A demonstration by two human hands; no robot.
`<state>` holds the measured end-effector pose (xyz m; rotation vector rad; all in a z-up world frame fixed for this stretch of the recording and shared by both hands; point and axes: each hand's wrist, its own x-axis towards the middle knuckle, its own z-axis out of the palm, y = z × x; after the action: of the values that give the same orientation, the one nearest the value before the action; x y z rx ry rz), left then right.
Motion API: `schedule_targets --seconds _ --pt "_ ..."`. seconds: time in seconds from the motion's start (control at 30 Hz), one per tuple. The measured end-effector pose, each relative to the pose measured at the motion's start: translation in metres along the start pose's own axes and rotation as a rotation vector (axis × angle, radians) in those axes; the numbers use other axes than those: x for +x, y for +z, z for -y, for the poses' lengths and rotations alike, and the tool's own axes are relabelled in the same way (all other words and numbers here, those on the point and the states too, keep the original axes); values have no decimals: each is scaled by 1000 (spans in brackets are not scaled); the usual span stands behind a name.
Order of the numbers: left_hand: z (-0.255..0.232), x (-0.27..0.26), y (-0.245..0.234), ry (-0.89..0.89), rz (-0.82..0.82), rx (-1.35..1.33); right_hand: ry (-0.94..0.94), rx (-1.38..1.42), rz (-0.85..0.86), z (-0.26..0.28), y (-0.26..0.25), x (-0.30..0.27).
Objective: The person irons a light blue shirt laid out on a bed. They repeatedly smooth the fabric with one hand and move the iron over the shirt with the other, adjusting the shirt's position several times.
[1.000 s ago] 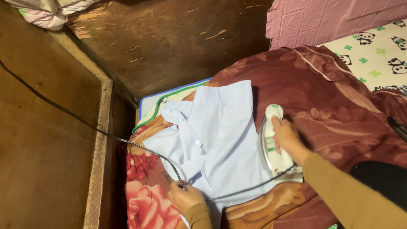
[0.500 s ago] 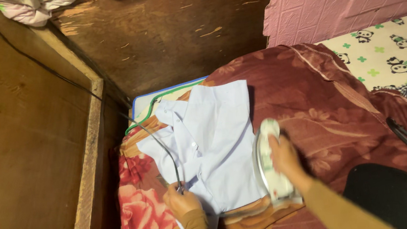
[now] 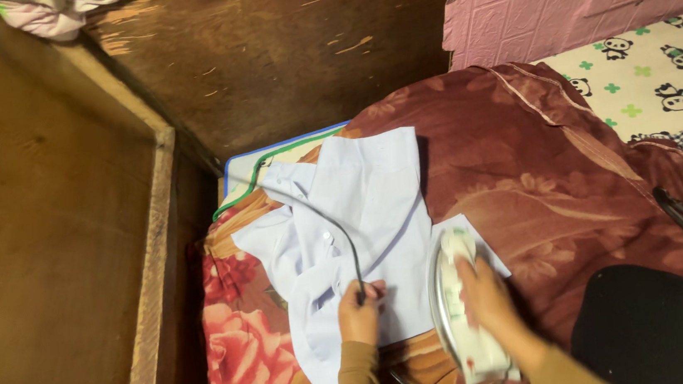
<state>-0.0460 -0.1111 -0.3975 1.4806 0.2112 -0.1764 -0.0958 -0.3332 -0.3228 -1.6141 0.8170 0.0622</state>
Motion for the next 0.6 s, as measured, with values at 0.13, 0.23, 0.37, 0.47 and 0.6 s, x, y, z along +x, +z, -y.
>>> schedule_targets --seconds 0.13,0.23,0.37,0.47,0.6 --pt "29 4 1 52 59 346 -84 -109 -116 -7 3 -5" --pt "37 2 2 11 24 483 -96 -78 -127 8 7 25" --pt "37 -3 7 -19 6 607 -181 -65 -132 50 13 79" --pt "31 -6 11 181 -26 594 -114 -28 -35 69 5 94" --pt "19 -13 15 165 -116 683 -143 -92 -33 56 -9 68"
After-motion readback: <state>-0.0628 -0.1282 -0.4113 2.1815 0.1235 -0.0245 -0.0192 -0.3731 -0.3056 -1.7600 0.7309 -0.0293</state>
